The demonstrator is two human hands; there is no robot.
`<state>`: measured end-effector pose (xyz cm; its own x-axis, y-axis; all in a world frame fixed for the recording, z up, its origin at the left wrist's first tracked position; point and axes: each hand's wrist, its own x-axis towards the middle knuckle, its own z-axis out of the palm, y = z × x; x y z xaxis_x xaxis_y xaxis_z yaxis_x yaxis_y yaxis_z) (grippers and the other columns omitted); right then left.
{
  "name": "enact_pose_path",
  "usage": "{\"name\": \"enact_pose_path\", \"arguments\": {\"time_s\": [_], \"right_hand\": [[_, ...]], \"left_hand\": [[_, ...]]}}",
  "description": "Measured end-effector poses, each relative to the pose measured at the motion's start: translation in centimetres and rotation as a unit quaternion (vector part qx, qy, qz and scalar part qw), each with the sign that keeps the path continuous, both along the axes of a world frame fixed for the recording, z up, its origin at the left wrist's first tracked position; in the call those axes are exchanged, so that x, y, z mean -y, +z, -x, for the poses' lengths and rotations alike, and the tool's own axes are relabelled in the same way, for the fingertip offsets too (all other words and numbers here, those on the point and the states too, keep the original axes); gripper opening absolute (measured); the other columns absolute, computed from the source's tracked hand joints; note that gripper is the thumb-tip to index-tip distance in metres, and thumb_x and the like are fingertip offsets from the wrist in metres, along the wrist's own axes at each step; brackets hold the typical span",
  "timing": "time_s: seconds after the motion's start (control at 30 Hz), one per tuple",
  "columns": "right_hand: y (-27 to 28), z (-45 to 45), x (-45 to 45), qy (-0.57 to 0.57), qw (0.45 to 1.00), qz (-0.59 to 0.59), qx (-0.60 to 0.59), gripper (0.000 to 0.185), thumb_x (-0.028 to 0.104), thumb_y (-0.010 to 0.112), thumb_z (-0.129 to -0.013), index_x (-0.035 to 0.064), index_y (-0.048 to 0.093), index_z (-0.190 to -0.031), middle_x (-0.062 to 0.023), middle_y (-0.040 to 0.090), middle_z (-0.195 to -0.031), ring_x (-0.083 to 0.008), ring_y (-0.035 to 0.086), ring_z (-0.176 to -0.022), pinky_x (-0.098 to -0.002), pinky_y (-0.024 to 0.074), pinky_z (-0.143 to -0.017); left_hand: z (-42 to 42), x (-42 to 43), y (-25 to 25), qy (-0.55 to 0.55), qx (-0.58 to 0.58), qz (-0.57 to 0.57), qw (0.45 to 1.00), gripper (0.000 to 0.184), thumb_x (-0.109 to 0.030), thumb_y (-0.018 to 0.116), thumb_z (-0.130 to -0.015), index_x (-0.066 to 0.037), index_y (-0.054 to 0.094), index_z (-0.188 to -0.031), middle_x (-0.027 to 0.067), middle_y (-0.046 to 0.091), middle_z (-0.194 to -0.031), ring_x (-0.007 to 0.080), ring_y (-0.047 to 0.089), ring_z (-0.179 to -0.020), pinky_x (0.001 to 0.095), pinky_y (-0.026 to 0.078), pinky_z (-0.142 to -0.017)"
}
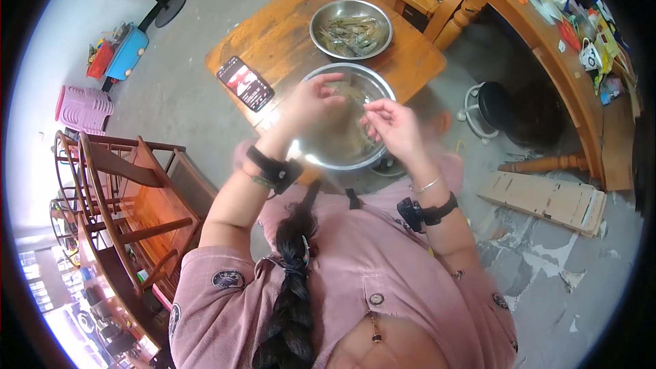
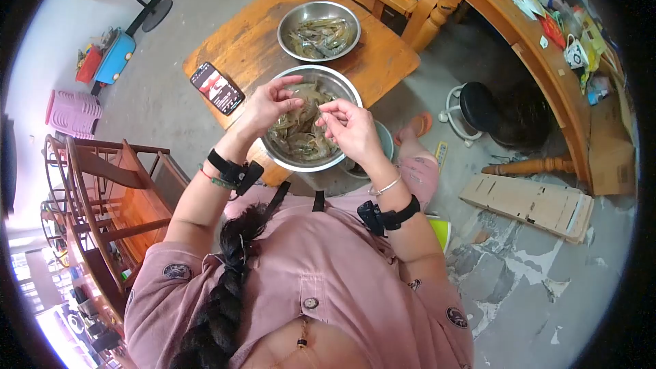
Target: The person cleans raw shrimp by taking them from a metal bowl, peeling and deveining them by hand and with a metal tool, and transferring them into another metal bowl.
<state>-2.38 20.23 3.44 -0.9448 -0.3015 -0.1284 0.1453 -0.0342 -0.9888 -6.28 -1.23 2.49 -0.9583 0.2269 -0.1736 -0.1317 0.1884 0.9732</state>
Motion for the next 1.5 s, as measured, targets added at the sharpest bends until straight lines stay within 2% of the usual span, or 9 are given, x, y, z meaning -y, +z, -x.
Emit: {"name": "enact_pose_path", "arguments": {"time_s": [0.13,0.2,0.33,0.67,1.0,1.07,1.3,1.43,1.5], "right_hand": [[-0.3,-0.5,0.9,0.008,1.0,0.017,-0.001,0.016,0.004,0.054,-0.091,-0.0014,0.059,-0.105,-0.006,0.067,-0.083,-0.0056,0.056,-0.061,-0.0193,0.0448,-0.054],[-0.8,-0.5,1.0,0.012,1.0,0.015,-0.007,0.015,0.004,0.054,-0.091,-0.0013,0.059,-0.105,-0.0062,0.067,-0.083,-0.0056,0.056,-0.061,-0.0191,0.0447,-0.054],[-1.1,-0.6,1.0,0.012,1.0,0.004,-0.008,0.016,0.005,0.054,-0.091,-0.0011,0.058,-0.105,-0.0068,0.068,-0.084,-0.0053,0.056,-0.061,-0.0189,0.0447,-0.053],[-2.1,-0.5,1.5,-0.002,1.0,0.015,0.026,0.016,0.007,0.054,-0.092,0.0,0.057,-0.106,-0.0072,0.067,-0.084,-0.0068,0.057,-0.061,-0.0191,0.0454,-0.051],[-4.1,-0.3,1.9,-0.021,0.996,0.037,0.08,0.017,0.009,0.054,-0.093,-0.0001,0.056,-0.108,-0.0103,0.067,-0.084,-0.0108,0.062,-0.065,-0.0208,0.0478,-0.051],[-4.1,-0.2,1.6,-0.03,0.994,0.045,0.092,0.017,0.01,0.055,-0.093,0.0003,0.056,-0.107,-0.0108,0.068,-0.086,-0.0113,0.063,-0.066,-0.0209,0.0477,-0.051],[-3.7,0.2,1.1,-0.048,0.995,0.027,0.083,0.017,0.011,0.055,-0.093,0.0012,0.057,-0.107,-0.0111,0.068,-0.086,-0.0114,0.064,-0.067,-0.0203,0.0465,-0.05],[-3.9,0.4,0.9,-0.041,0.996,0.027,0.069,0.016,0.01,0.056,-0.092,0.0013,0.057,-0.106,-0.0109,0.068,-0.085,-0.0109,0.064,-0.067,-0.0205,0.0466,-0.051],[-4.3,0.5,0.9,-0.041,0.996,0.032,0.068,0.016,0.01,0.056,-0.092,0.0013,0.058,-0.106,-0.0107,0.068,-0.085,-0.0106,0.063,-0.067,-0.0205,0.0467,-0.051]], "left_hand": [[-3.2,-0.4,-0.5,-0.06,-0.131,0.064,0.988,0.043,-0.003,0.062,-0.086,-0.006,0.054,-0.129,0.0003,0.066,-0.085,0.0037,0.055,-0.071,0.0183,0.045,-0.062],[-3.8,-1.0,-0.7,0.054,0.082,-0.094,0.991,0.038,-0.004,0.06,-0.087,-0.005,0.058,-0.125,0.0012,0.066,-0.089,0.0036,0.054,-0.07,0.0181,0.045,-0.062],[-4.8,-0.7,-0.4,0.056,0.163,-0.192,0.966,0.035,-0.001,0.057,-0.087,0.0,0.058,-0.122,0.0011,0.064,-0.088,0.0066,0.056,-0.072,0.0205,0.047,-0.069],[-5.4,0.1,-2.8,-0.029,0.105,-0.289,0.951,0.036,-0.001,0.056,-0.09,0.001,0.052,-0.125,0.0026,0.057,-0.106,0.0094,0.055,-0.09,0.0236,0.047,-0.081],[-5.9,-1.3,-3.3,0.039,0.117,-0.249,0.961,0.03,-0.003,0.064,-0.087,0.003,0.057,-0.115,0.0064,0.063,-0.096,0.0109,0.062,-0.079,0.0229,0.053,-0.071],[-5.7,-1.0,-4.3,0.064,0.148,-0.166,0.973,0.03,-0.003,0.062,-0.087,0.003,0.056,-0.116,0.0069,0.063,-0.095,0.0118,0.063,-0.077,0.0215,0.055,-0.068],[-5.4,-1.3,-3.8,0.177,0.176,-0.127,0.96,0.026,0.003,0.049,-0.088,0.006,0.06,-0.112,0.0058,0.062,-0.093,0.0151,0.065,-0.079,0.0213,0.056,-0.068],[-5.0,-1.0,-6.2,0.135,0.165,-0.087,0.973,0.031,0.005,0.048,-0.086,0.005,0.059,-0.114,0.0065,0.061,-0.094,0.0154,0.066,-0.08,0.0235,0.057,-0.069],[-5.0,-0.9,-6.3,0.052,0.095,0.081,0.991,0.037,0.009,0.047,-0.082,0.004,0.059,-0.117,0.0071,0.062,-0.093,0.015,0.065,-0.085,0.025,0.056,-0.068]]}}
